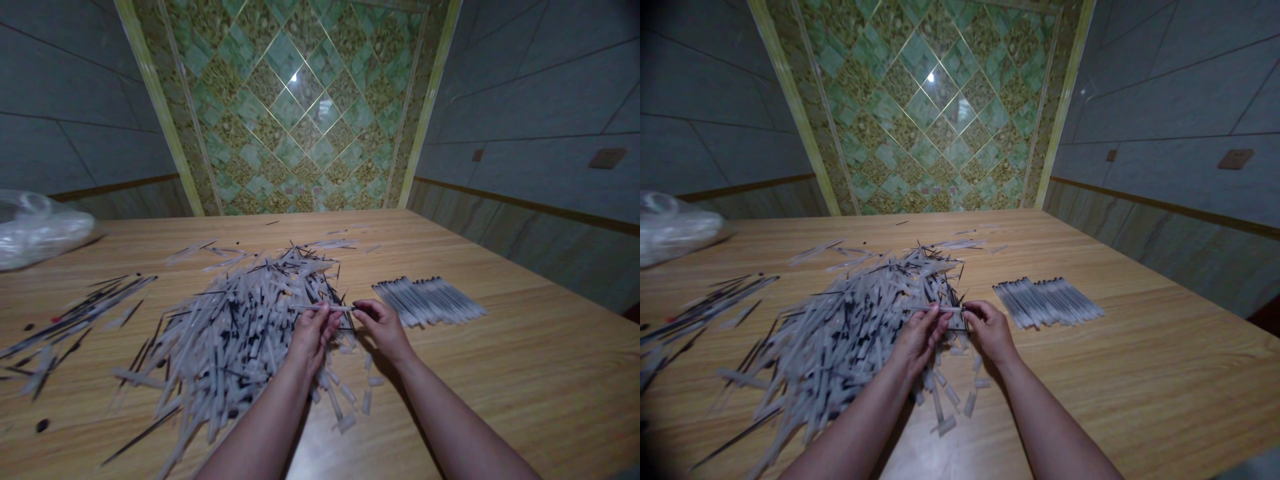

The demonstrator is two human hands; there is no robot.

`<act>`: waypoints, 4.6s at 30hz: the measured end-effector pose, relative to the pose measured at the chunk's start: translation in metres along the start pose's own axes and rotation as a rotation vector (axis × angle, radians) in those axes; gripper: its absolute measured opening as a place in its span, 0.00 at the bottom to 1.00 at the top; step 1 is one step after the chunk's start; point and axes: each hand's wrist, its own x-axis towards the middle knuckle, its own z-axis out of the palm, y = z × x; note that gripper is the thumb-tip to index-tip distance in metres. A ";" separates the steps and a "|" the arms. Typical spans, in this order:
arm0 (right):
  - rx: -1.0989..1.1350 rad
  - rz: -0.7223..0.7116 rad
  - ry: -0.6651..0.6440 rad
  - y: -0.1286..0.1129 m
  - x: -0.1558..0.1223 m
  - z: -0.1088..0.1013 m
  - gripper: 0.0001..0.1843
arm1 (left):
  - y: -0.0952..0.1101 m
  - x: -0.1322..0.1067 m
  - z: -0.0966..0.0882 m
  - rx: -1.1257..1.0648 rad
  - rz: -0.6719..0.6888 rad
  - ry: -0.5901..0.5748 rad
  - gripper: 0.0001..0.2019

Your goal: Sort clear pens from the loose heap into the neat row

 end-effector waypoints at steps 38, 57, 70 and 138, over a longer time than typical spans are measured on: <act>0.048 0.042 -0.085 0.005 0.002 -0.009 0.18 | -0.006 -0.001 -0.002 0.046 0.014 -0.067 0.11; 0.090 0.087 -0.110 0.006 0.002 -0.009 0.20 | -0.004 -0.003 0.000 0.060 0.015 -0.061 0.11; 0.020 0.034 -0.120 0.006 0.003 -0.011 0.16 | -0.006 -0.003 -0.001 0.083 0.013 -0.092 0.12; -0.236 -0.016 -0.277 -0.009 -0.007 -0.003 0.11 | 0.024 -0.006 -0.004 0.404 -0.059 -0.237 0.19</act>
